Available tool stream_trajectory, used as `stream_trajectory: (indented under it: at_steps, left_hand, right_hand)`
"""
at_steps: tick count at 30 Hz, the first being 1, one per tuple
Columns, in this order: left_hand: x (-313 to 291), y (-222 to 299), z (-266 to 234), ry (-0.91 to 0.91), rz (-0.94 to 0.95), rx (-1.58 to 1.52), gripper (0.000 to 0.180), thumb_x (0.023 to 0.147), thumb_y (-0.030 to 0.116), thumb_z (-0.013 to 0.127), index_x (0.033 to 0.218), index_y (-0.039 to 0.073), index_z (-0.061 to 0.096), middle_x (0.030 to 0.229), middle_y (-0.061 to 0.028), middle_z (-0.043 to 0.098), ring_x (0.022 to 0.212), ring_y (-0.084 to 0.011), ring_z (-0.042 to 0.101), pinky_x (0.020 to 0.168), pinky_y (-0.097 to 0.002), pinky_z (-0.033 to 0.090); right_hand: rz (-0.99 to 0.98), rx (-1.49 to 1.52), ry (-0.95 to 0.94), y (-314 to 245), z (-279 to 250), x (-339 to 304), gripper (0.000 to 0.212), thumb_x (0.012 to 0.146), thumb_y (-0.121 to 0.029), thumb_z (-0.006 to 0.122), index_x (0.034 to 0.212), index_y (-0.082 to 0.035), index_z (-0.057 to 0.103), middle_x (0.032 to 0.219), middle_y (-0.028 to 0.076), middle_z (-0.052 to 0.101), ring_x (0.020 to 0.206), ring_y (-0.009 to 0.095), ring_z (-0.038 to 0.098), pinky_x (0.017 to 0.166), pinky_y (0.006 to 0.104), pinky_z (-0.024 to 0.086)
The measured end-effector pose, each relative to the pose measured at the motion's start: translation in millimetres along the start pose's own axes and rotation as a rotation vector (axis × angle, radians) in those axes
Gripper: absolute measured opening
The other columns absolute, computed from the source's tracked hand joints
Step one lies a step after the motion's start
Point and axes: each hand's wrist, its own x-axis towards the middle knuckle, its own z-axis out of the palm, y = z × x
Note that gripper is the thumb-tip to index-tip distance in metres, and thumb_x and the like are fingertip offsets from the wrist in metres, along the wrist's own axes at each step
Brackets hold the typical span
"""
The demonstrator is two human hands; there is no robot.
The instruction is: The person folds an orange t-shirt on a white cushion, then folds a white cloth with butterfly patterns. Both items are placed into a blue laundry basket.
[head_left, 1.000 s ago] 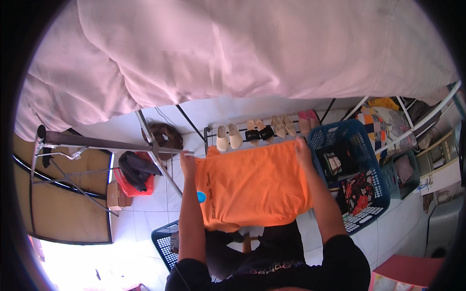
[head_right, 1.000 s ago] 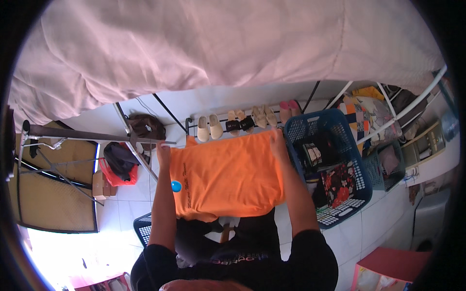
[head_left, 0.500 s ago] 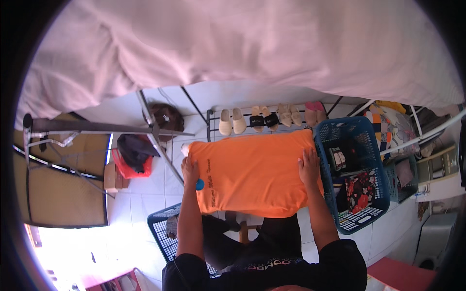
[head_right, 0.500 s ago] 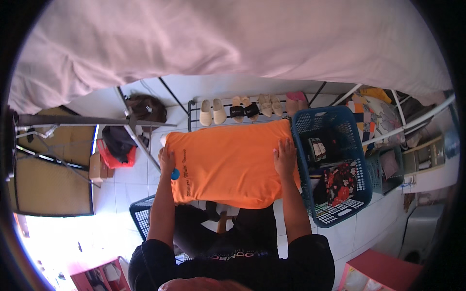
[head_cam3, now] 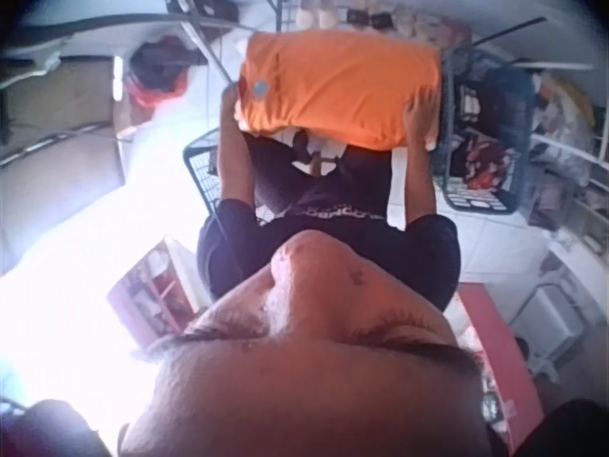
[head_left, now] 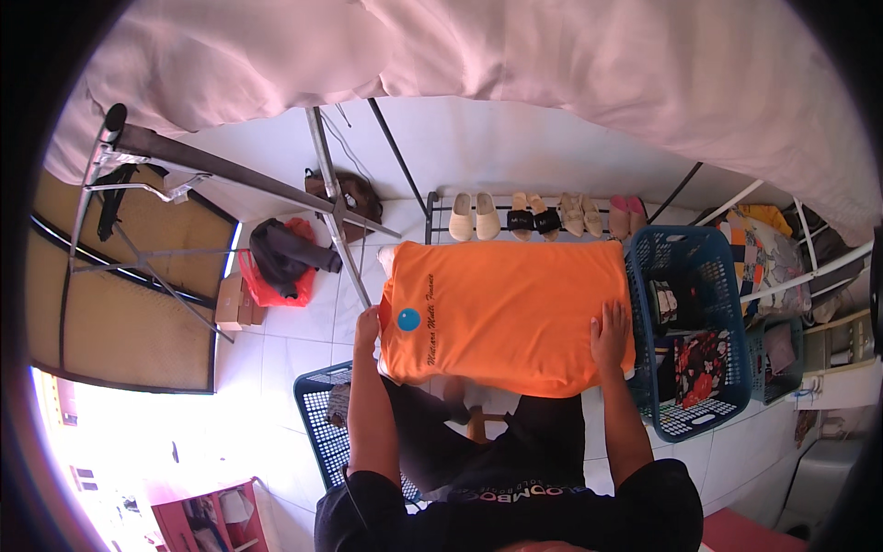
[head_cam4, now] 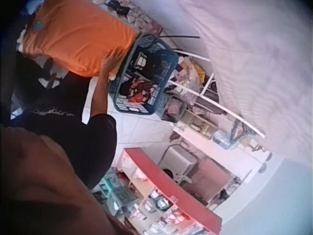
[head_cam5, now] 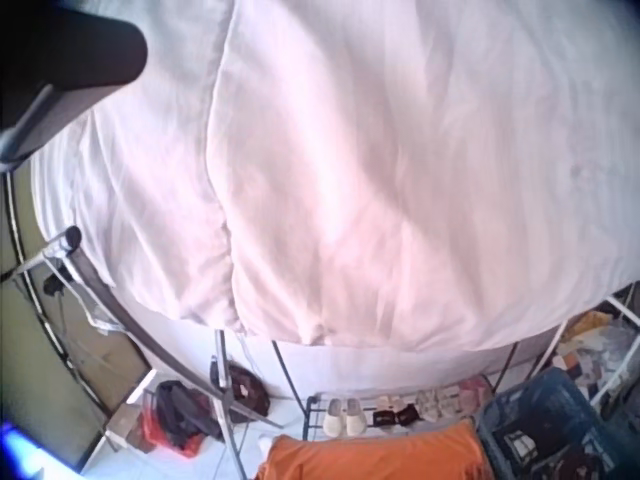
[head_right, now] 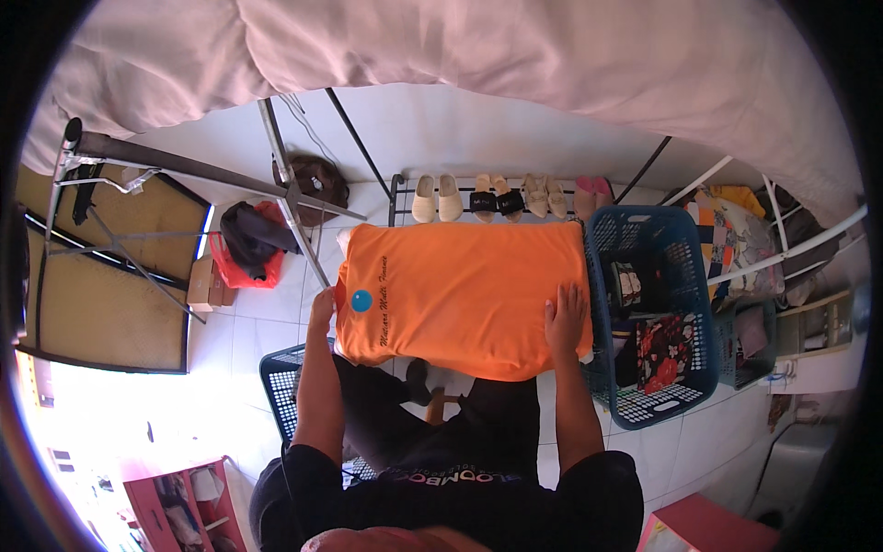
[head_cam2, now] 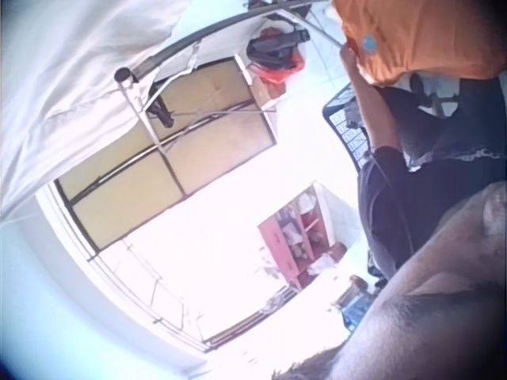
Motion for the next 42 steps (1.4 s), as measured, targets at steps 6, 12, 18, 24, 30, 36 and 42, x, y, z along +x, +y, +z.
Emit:
stream_trajectory:
  at_steps: [6,12,18,24,30,36,42]
  left_hand:
    - [10,7,-30,-0.144,-0.311,-0.384,0.038,0.103,0.030,0.044,0.121,0.007,0.067,0.097,-0.0040,0.074,0.082,-0.0129,0.069,0.070,-0.0268,0.054]
    - [-9,49,-29,-0.162,-0.149,-0.834,0.040,0.106,0.029,0.045,0.126,-0.001,0.061,0.122,-0.0119,0.067,0.116,-0.0210,0.062,0.101,-0.0349,0.050]
    - [-4,21,-44,0.257,-0.045,-0.574,0.027,0.100,0.021,0.059,0.116,0.000,0.062,0.113,-0.0120,0.067,0.103,-0.0244,0.064,0.093,-0.0383,0.051]
    - [-55,84,72,0.541,0.572,0.504,0.038,0.091,0.016,0.064,0.126,0.003,0.057,0.124,-0.0199,0.062,0.115,-0.0381,0.057,0.103,-0.0479,0.043]
    - [-78,84,124,0.109,0.611,0.915,0.061,0.096,0.033,0.059,0.148,0.008,0.044,0.157,-0.0175,0.039,0.148,-0.0344,0.031,0.122,-0.0481,0.021]
    - [-77,81,122,0.057,0.560,0.964,0.064,0.097,0.041,0.055,0.152,0.011,0.041,0.160,-0.0157,0.035,0.150,-0.0318,0.029,0.123,-0.0467,0.020]
    - [-73,84,123,0.083,0.580,0.964,0.066,0.095,0.039,0.058,0.152,0.011,0.041,0.160,-0.0173,0.035,0.149,-0.0336,0.029,0.122,-0.0482,0.021]
  right_hand:
    - [0.007,-0.024,-0.011,-9,2,2,0.052,0.104,-0.036,0.048,0.148,-0.009,0.047,0.157,0.017,0.039,0.148,0.035,0.030,0.122,0.0510,0.022]
    - [0.008,-0.067,0.007,1,0,-6,0.050,0.102,-0.033,0.052,0.145,-0.008,0.049,0.155,0.019,0.041,0.146,0.036,0.033,0.121,0.0519,0.025]
    - [0.004,-0.031,0.006,-14,10,7,0.051,0.100,-0.030,0.055,0.144,-0.005,0.048,0.154,0.021,0.041,0.146,0.039,0.032,0.119,0.0567,0.024]
    - [-0.298,0.200,-0.071,-80,20,-9,0.052,0.099,-0.024,0.058,0.145,-0.003,0.045,0.159,0.020,0.033,0.150,0.040,0.025,0.121,0.0577,0.018]
    - [-0.426,0.146,-0.196,-146,26,-12,0.058,0.101,-0.039,0.053,0.150,-0.010,0.042,0.161,0.019,0.031,0.150,0.035,0.027,0.121,0.0563,0.018]
    - [-0.233,0.044,-0.161,-75,6,1,0.058,0.102,-0.041,0.051,0.152,-0.013,0.042,0.161,0.017,0.032,0.150,0.033,0.026,0.122,0.0528,0.018]
    - [-0.116,0.014,-0.054,5,-2,10,0.056,0.104,-0.036,0.048,0.151,-0.007,0.040,0.158,0.019,0.036,0.147,0.037,0.031,0.120,0.0500,0.024]
